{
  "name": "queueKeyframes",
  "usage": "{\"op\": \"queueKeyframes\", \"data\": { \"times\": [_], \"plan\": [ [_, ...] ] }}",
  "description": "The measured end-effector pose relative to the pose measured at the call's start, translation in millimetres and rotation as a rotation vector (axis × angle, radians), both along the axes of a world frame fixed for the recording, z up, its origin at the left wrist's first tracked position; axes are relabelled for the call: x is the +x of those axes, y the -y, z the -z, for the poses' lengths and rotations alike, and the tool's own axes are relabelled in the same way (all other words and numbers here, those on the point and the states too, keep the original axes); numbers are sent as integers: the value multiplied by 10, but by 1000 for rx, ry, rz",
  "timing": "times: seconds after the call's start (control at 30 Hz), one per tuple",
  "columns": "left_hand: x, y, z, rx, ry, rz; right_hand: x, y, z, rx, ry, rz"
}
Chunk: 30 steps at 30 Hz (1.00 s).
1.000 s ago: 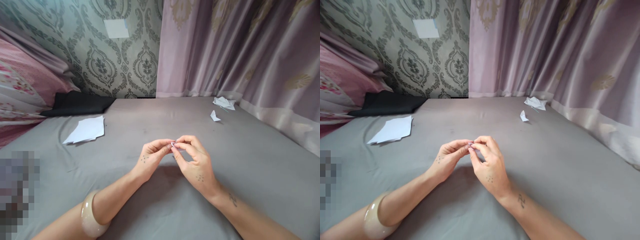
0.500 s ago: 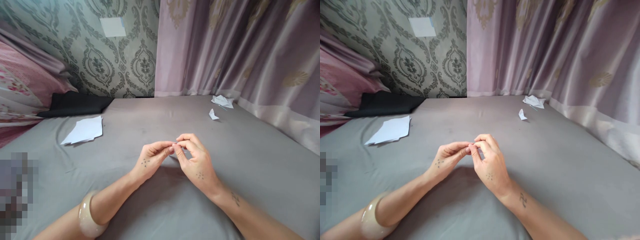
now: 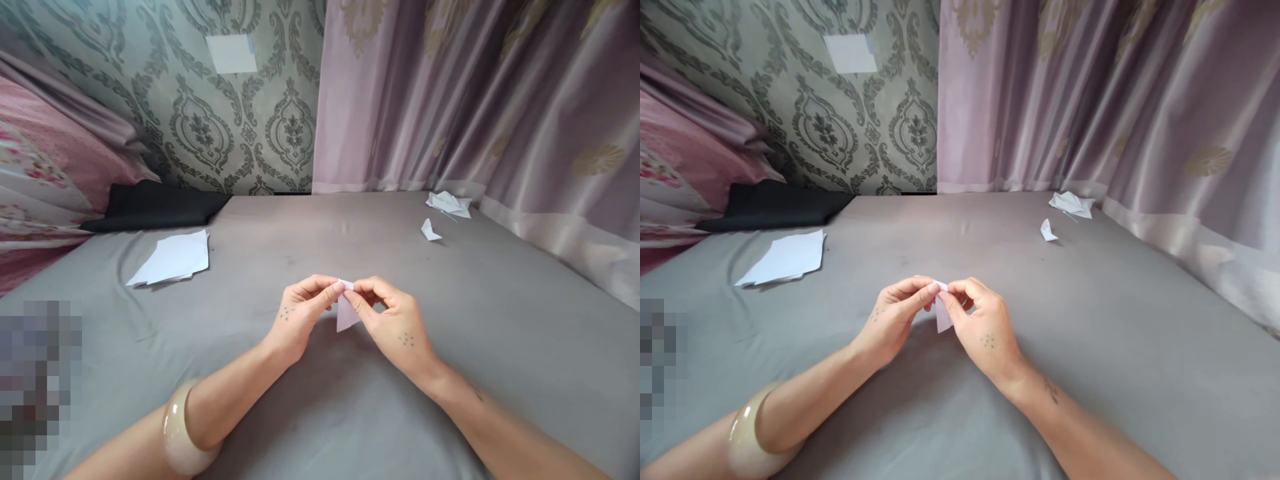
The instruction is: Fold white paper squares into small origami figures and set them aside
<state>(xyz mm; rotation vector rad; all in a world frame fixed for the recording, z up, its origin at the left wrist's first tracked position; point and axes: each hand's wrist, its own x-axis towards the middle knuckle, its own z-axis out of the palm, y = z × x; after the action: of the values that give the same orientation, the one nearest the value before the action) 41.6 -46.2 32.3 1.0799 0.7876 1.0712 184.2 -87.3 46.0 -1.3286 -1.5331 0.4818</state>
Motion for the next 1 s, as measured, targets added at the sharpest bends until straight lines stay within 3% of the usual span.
{"op": "queueKeyframes", "data": {
  "times": [0.17, 0.27, 0.4, 0.53, 1.0],
  "plan": [
    [-6, 8, 11, 5, -24, -20, -10, 19, 11, -56, -30, 8],
    [-8, 4, 2, -35, -20, -29, -35, 49, 48, 39, 72, 76],
    [-4, -2, -5, -101, 34, -44, -53, 72, 102, 197, 311, 12],
    [-4, -11, 8, -115, 64, -45, -48, 65, 135, 235, 405, 11],
    [14, 9, -27, 29, 26, -42, -33, 26, 151, 200, 193, 19]
  ]
}}
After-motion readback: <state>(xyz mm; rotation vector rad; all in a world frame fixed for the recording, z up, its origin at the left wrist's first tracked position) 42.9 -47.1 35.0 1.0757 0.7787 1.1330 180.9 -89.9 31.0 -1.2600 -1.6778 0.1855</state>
